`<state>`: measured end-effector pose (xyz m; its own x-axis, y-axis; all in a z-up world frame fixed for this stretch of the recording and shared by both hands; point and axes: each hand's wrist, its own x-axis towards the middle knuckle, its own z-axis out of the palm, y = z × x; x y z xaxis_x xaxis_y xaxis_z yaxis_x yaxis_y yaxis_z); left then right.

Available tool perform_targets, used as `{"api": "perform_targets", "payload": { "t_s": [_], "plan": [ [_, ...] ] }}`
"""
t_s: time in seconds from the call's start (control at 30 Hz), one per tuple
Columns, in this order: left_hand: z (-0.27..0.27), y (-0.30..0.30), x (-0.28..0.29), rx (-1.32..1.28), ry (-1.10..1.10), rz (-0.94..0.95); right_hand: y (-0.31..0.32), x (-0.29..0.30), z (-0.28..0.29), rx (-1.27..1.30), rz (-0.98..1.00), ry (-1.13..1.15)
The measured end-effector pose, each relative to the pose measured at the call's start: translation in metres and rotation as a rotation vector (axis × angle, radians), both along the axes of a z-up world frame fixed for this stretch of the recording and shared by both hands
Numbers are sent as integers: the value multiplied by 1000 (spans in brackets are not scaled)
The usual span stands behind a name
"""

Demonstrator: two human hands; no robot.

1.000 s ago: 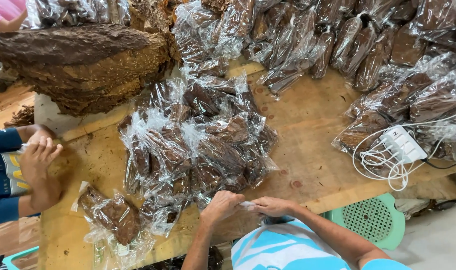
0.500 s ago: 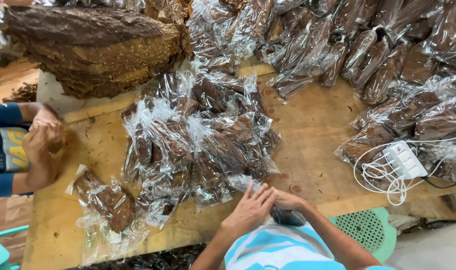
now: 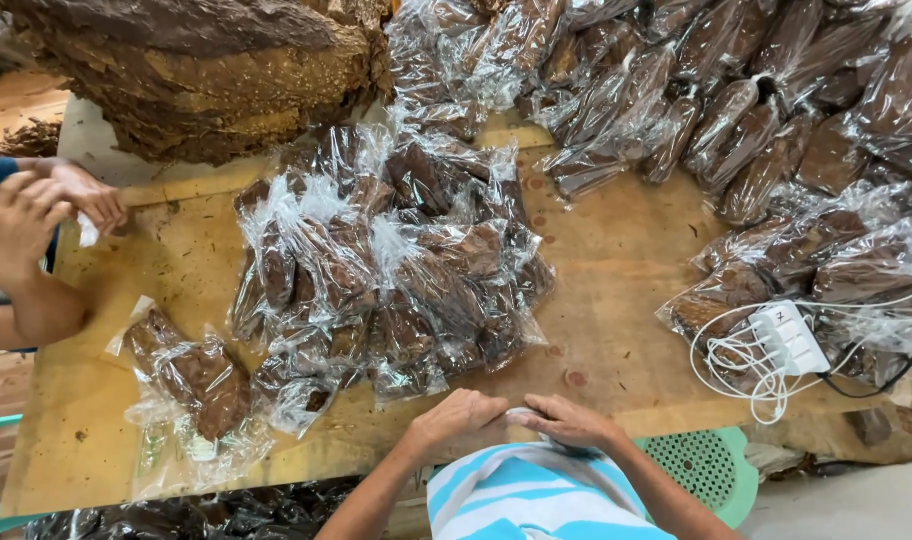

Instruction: Packaging brown blocks into individual plastic bags on a wooden table.

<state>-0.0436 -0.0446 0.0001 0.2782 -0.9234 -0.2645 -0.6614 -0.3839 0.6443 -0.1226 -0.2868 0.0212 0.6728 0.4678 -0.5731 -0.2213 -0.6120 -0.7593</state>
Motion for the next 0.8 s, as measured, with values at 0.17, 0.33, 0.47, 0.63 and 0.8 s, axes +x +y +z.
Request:
{"api": "perform_targets", "payload": {
  "t_s": [0.17,0.33,0.47,0.63,0.8],
  "plan": [
    [13,-6,5,-113,204,193,-8,1,-4,198,-125,-140],
    [9,-1,10,-330,395,361,-11,3,14,327,-242,-247],
    [21,0,8,-452,630,469,-8,9,25,259,-214,-510],
    [34,0,-6,-565,1214,489,-5,30,50,-138,-177,-1074],
    [42,-15,-27,-834,1469,270,20,37,86,259,-478,-1263]
  ]
}}
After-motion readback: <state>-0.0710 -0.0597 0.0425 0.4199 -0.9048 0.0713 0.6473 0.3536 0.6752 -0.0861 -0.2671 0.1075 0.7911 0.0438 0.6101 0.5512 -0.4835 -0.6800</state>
